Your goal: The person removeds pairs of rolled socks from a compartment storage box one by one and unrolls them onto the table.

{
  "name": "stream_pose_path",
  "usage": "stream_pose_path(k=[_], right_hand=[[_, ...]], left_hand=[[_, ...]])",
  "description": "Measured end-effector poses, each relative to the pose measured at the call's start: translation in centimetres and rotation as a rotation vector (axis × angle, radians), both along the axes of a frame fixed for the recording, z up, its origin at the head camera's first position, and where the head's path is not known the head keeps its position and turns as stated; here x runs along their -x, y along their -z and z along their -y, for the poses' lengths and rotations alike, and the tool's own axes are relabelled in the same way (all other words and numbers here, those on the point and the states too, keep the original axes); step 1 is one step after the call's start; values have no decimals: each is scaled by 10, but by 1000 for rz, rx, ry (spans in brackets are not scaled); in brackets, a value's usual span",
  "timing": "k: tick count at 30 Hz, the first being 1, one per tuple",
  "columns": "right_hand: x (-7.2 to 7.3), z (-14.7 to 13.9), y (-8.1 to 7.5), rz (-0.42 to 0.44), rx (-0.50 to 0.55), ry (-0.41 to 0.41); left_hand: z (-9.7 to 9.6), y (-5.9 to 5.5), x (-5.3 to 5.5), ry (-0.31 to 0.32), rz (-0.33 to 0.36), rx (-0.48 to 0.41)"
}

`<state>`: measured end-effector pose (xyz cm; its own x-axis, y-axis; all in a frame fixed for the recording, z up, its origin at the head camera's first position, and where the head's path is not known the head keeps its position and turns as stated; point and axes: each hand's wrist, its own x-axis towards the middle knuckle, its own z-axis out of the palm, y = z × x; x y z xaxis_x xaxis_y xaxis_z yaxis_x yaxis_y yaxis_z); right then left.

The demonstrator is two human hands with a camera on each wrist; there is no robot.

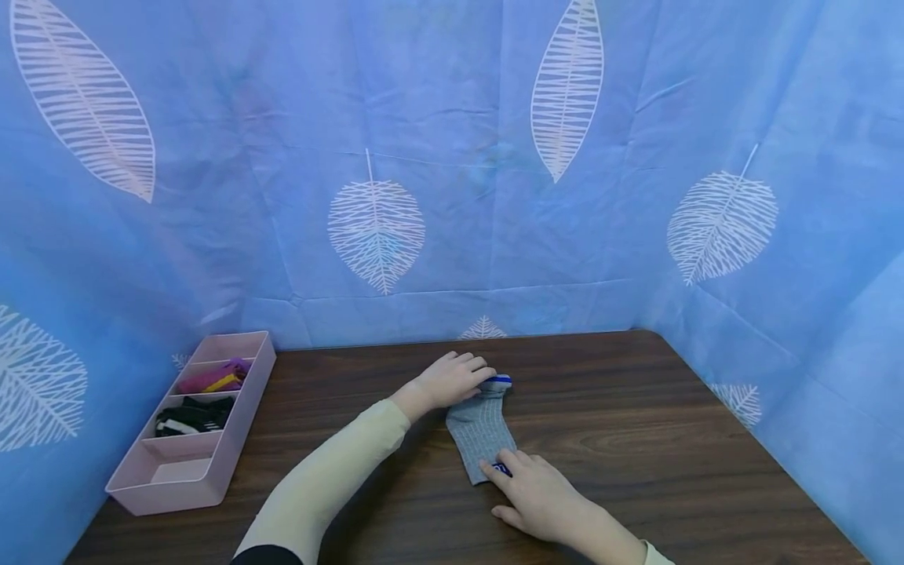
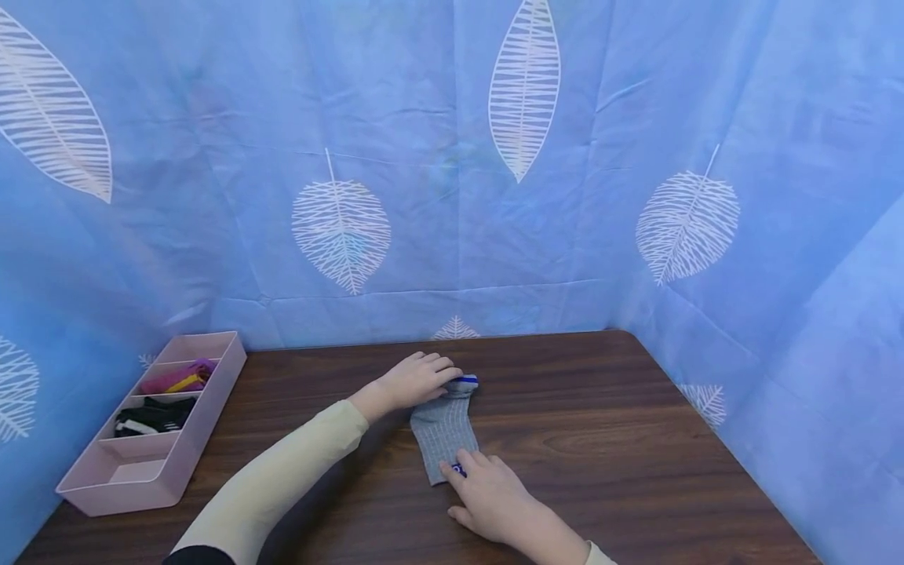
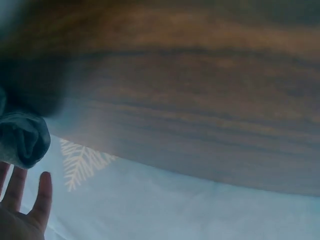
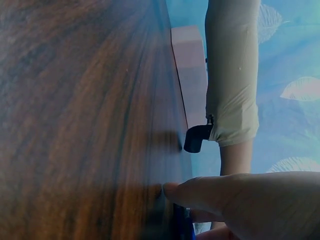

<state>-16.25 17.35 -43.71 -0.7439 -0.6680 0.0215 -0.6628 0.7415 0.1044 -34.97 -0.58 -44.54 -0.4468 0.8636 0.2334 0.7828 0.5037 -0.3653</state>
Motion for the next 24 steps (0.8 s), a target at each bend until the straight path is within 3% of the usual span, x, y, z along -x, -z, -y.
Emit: stream_pose_path(k=[7, 15, 20, 24], right_hand=[[0, 0, 1, 7, 11, 6], [0, -1, 2, 20, 1, 13], [-1, 0, 2, 12, 2, 8], [-1, -1, 2, 17, 10, 15]], left_hand=[[-7, 1, 4, -19, 6, 37], [-16, -3, 7, -63, 69, 120], [-19, -7, 12, -89, 35, 186], [-23, -11, 20, -141, 66, 191]])
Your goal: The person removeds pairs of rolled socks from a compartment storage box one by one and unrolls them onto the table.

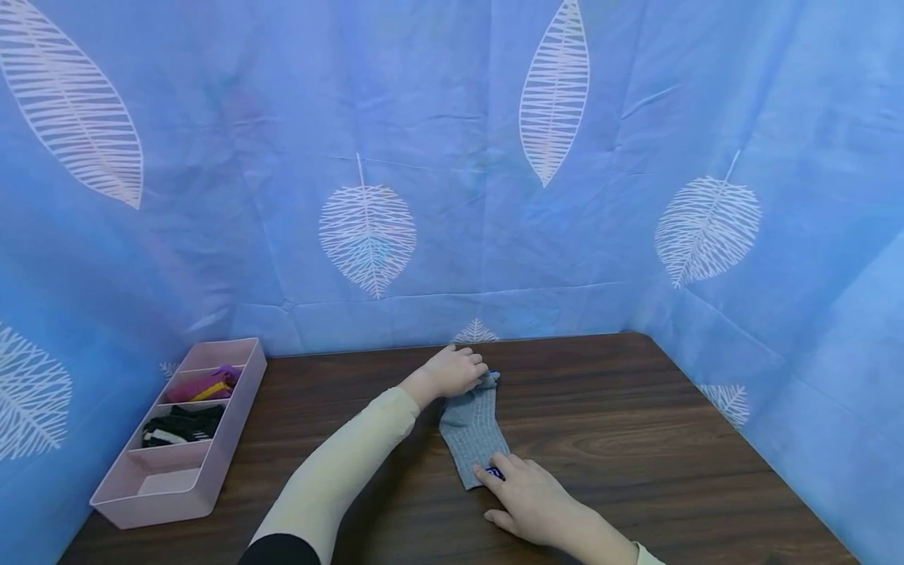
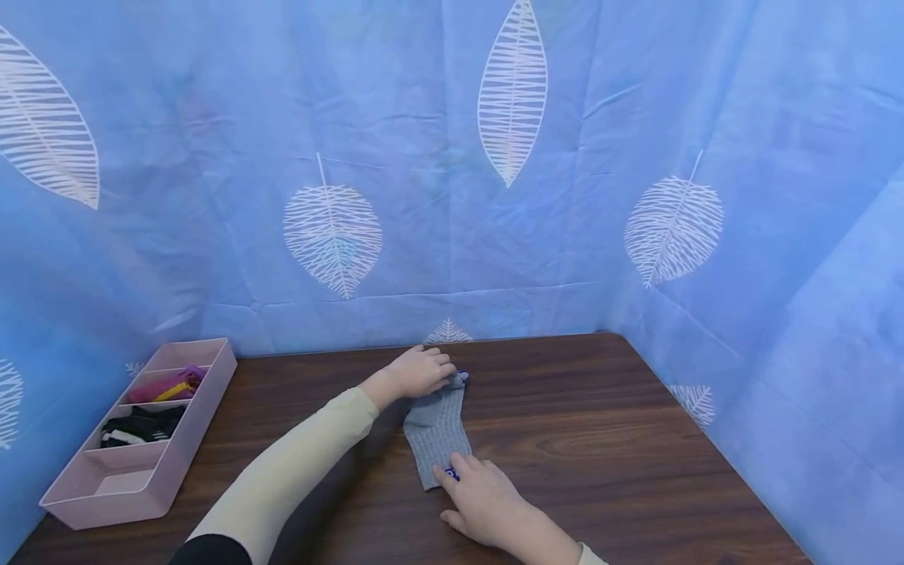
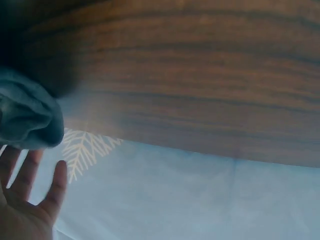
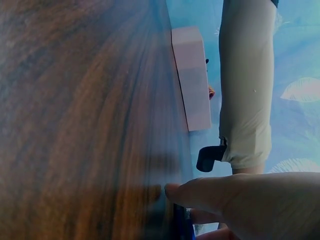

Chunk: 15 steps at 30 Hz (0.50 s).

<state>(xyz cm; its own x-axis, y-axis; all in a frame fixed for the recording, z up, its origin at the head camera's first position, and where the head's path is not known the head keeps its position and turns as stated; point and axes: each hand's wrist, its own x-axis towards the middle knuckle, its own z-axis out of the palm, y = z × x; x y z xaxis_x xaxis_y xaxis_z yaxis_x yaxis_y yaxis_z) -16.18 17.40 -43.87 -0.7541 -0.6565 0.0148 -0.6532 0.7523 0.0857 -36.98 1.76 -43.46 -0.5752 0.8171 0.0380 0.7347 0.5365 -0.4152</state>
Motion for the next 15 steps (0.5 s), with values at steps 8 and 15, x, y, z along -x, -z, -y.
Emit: stream_pose_path(k=[8, 15], right_hand=[[2, -1, 0, 6, 8, 17], [1, 1, 0, -20, 19, -3]], left_hand=[[-10, -7, 18, -149, 105, -29], [-11, 1, 27, -196, 137, -95]])
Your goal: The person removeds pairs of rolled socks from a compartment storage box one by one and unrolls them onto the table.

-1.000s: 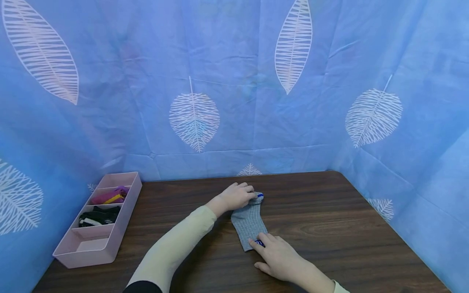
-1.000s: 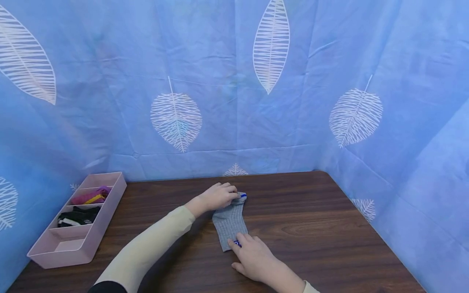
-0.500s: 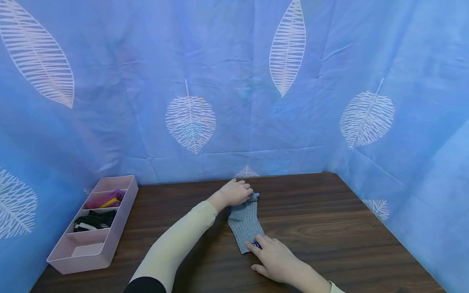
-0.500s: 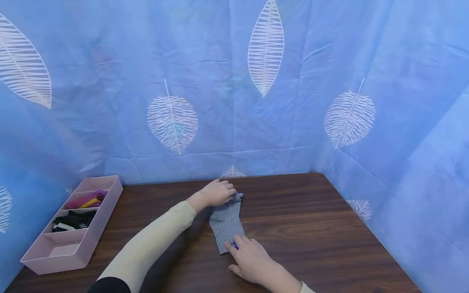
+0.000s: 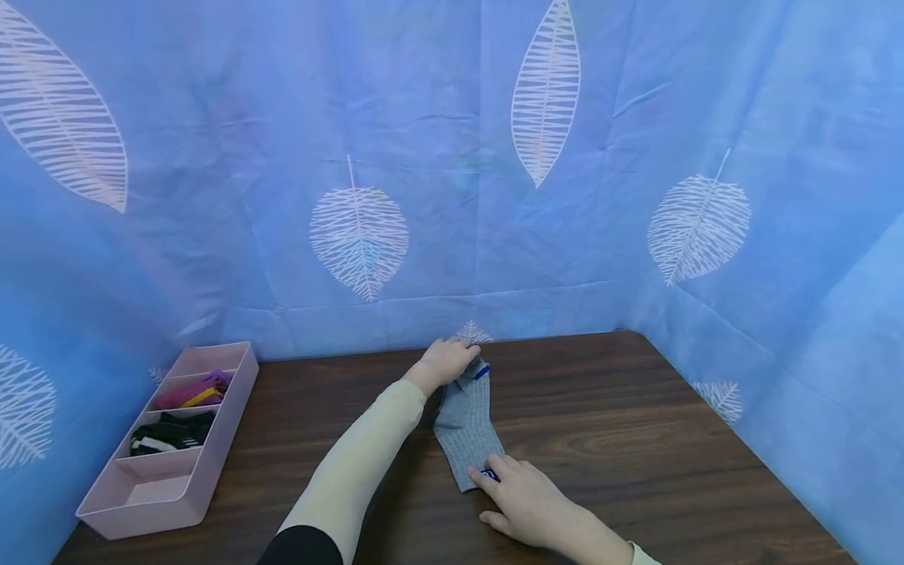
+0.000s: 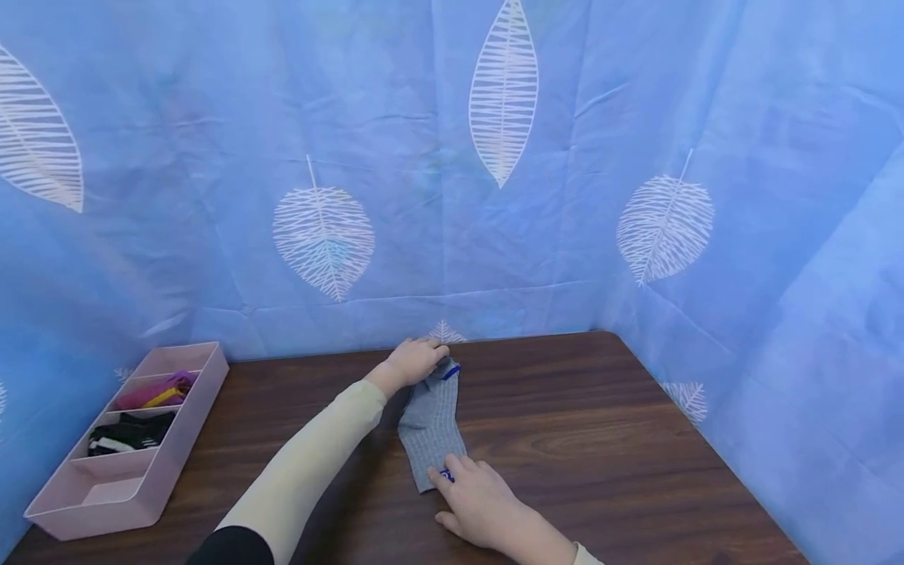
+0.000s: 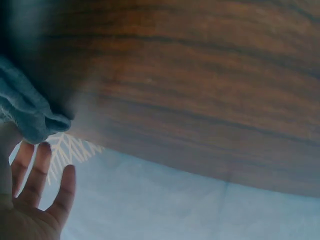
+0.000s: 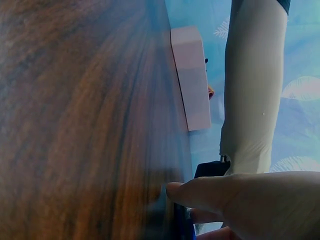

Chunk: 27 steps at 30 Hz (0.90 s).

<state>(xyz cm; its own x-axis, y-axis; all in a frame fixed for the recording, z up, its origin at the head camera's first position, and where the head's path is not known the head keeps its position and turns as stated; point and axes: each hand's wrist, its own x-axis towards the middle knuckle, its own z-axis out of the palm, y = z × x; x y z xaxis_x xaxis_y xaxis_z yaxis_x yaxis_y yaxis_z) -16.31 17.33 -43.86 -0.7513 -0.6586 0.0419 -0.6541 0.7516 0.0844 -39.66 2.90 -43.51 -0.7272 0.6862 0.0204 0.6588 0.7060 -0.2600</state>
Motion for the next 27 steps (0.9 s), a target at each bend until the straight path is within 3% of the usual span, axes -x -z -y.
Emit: stream_pose_path(k=[7, 15, 22, 27], right_hand=[[-2, 1, -1, -6, 0, 13], [2, 0, -1, 25, 22, 11], [12, -8, -4, 128, 92, 90], [21, -21, -6, 91, 100, 159]], left_hand=[[0, 3, 0, 88, -25, -3], [7, -1, 4, 71, 47, 1], [22, 0, 4, 39, 92, -70], [32, 1, 0, 29, 87, -70]])
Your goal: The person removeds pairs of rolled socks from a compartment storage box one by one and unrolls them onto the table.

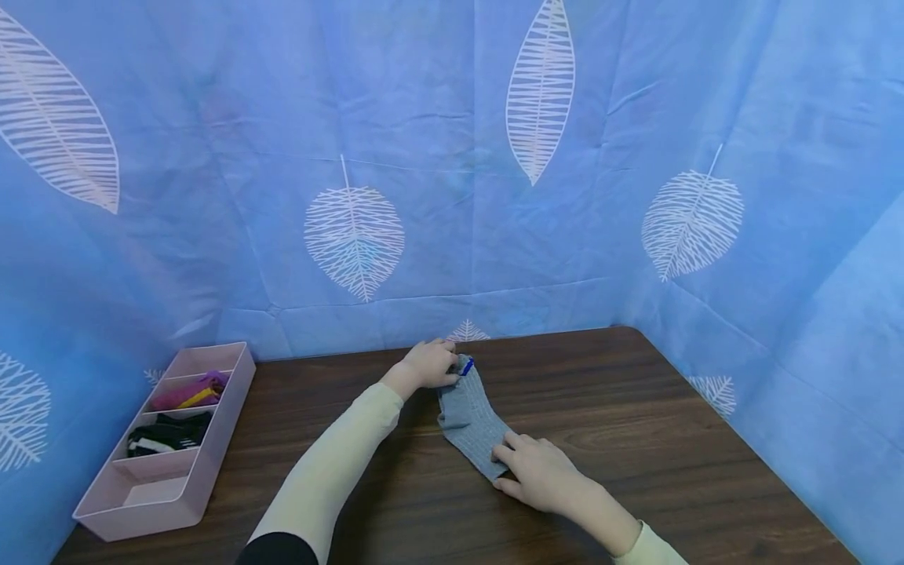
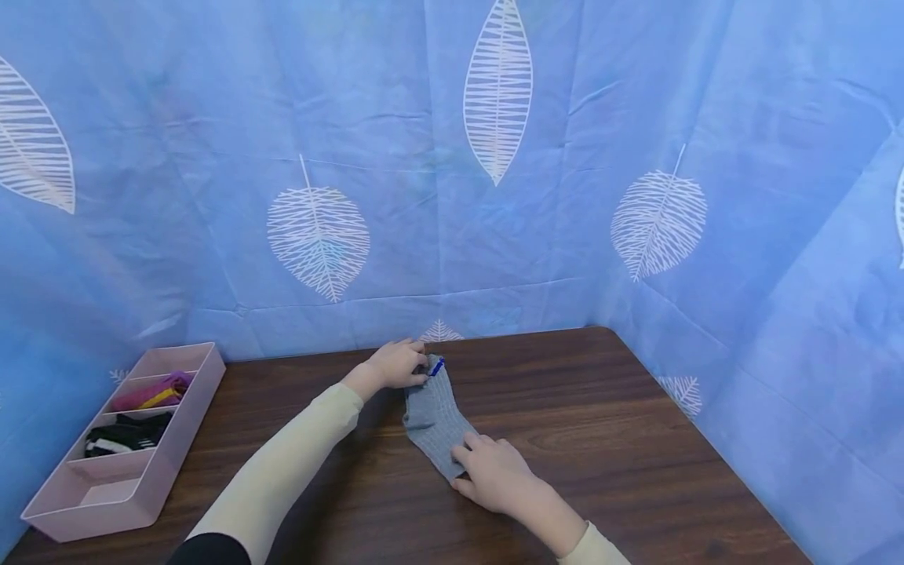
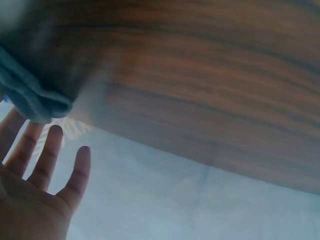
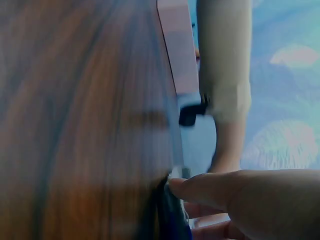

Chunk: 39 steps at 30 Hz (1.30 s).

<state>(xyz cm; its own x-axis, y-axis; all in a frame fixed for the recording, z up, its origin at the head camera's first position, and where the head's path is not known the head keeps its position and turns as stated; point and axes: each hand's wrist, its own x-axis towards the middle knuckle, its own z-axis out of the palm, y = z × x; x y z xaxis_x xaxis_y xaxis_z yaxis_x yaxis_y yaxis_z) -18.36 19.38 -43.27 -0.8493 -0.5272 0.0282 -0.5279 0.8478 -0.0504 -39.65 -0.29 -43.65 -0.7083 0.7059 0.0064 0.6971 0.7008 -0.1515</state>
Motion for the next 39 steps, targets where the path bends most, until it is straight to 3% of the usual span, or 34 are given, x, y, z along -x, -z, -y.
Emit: stream_pose_path(k=[6, 13, 19, 28, 33, 39], right_hand=[[13, -20, 0, -45, 32, 153], [27, -37, 6, -54, 13, 274], [31, -47, 6, -88, -4, 281], [39, -56, 7, -98, -14, 304], [45, -61, 10, -68, 17, 307], [51, -71, 14, -33, 58, 266]], left_hand=[[11, -3, -14, -7, -46, 13], [21, -7, -43, -2, -64, 26], [21, -11, -77, -6, -24, 67], [23, -11, -135, 67, -17, 64], [23, -9, -156, 139, -11, 36], [19, -8, -173, 251, 18, -15]])
